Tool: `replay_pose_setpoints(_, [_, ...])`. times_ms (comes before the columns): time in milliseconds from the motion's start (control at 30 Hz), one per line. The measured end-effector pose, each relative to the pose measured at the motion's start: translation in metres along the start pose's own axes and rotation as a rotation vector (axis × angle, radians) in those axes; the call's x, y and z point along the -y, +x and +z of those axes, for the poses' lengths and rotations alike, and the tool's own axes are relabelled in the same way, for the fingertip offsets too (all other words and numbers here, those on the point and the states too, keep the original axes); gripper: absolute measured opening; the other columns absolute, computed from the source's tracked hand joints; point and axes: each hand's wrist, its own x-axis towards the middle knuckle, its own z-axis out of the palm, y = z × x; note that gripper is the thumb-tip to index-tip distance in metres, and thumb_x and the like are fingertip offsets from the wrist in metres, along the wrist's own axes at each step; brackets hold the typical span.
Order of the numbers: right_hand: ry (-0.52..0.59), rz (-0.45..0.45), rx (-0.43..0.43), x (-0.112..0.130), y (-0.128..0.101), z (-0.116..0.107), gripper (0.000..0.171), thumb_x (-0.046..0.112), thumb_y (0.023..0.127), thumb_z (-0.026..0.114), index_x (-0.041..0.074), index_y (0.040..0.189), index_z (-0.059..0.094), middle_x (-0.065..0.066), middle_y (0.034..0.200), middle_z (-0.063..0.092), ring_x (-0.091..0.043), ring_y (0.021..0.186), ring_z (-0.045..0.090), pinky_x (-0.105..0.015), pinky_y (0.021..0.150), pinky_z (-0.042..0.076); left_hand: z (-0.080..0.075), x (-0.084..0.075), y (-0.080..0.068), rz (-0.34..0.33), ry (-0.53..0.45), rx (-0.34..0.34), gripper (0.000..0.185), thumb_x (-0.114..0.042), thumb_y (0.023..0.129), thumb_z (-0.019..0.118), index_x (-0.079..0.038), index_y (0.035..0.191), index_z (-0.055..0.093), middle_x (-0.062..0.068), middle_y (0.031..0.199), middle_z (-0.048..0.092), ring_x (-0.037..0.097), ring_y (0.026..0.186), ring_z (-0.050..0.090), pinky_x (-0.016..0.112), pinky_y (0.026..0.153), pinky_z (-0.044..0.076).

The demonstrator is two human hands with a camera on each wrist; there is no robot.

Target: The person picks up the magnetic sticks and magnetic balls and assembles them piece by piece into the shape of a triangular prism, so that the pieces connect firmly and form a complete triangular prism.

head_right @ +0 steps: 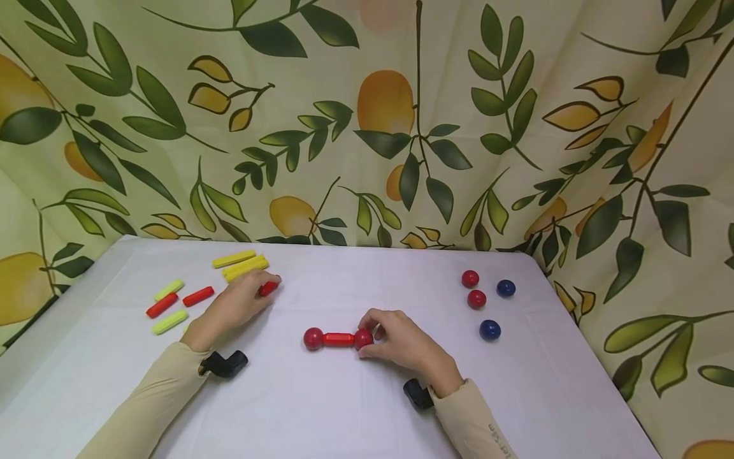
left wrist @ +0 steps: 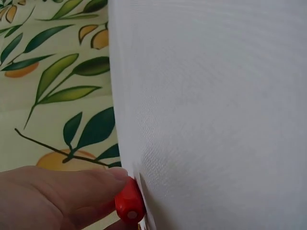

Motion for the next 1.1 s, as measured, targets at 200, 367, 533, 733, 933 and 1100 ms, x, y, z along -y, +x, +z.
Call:
replay_pose_setpoints(200, [0.005,0.018,0.002,0.0014,0.0001,0.0002,0.036,0.027,0.078,0.085,0.018,0.107,0.066,0.006,0.098,0.068,-0.013,0.092,0.061,-0.024,0.08,0.054,0.0005,-0.0016,0.0006,-0.003,-0.009,0.032,0.039,-0.003,0.088,0.071,-0.004,0.127,0.066,0.016,0.121,0.064,0.029,0.108,0.06,0.047,0.097,0.053])
replay_pose_setpoints(367, [0.007,0.018,0.007,0.0028,-0.0002,0.0004,0.036,0.027,0.078,0.085,0.018,0.107,0.066,0.006,0.099,0.068,-0.013,0.093,0.061,-0.023,0.079,0.054,-0.0015,-0.003,0.0015,-0.047,-0.072,0.093,0.042,-0.007,0.087,0.074,-0.006,0.128,0.065,0.013,0.115,0.065,0.025,0.1,0.059,0.04,0.089,0.055])
replay_pose_setpoints(533, [0.013,0.0,0.013,0.0045,-0.0009,0.0004,0.035,0.025,0.077,0.085,0.018,0.106,0.066,0.006,0.098,0.068,-0.013,0.093,0.061,-0.023,0.079,0.054,-0.0041,-0.0023,0.0027,-0.101,-0.113,0.163,0.046,-0.012,0.085,0.077,-0.005,0.128,0.064,0.011,0.104,0.065,0.022,0.092,0.056,0.032,0.078,0.051])
replay_pose_setpoints(733, [0.005,-0.022,0.039,0.0044,-0.0015,-0.0005,0.035,0.026,0.078,0.085,0.018,0.106,0.065,0.008,0.098,0.067,-0.013,0.094,0.06,-0.023,0.081,0.054,-0.0039,-0.0029,0.0033,-0.108,-0.132,0.219,0.036,-0.013,0.086,0.076,-0.005,0.121,0.068,0.007,0.095,0.065,0.019,0.086,0.055,0.028,0.073,0.049])
replay_pose_setpoints(933, [0.019,-0.026,0.063,0.0026,-0.0023,-0.0023,0.035,0.026,0.079,0.084,0.018,0.108,0.066,0.008,0.098,0.066,-0.013,0.094,0.059,-0.024,0.082,0.053,-0.0016,-0.0063,0.0033,-0.075,-0.193,0.222,0.035,-0.013,0.087,0.074,-0.006,0.12,0.068,0.005,0.094,0.064,0.018,0.086,0.055,0.026,0.072,0.048])
replay_pose_setpoints(1100, [0.031,-0.039,0.071,0.0024,-0.0029,-0.0021,0.035,0.028,0.079,0.085,0.019,0.107,0.066,0.009,0.097,0.066,-0.013,0.093,0.058,-0.024,0.081,0.052,0.0007,-0.0088,0.0029,-0.052,-0.248,0.222,0.037,-0.015,0.087,0.075,-0.007,0.123,0.068,0.005,0.096,0.064,0.017,0.086,0.055,0.025,0.07,0.047])
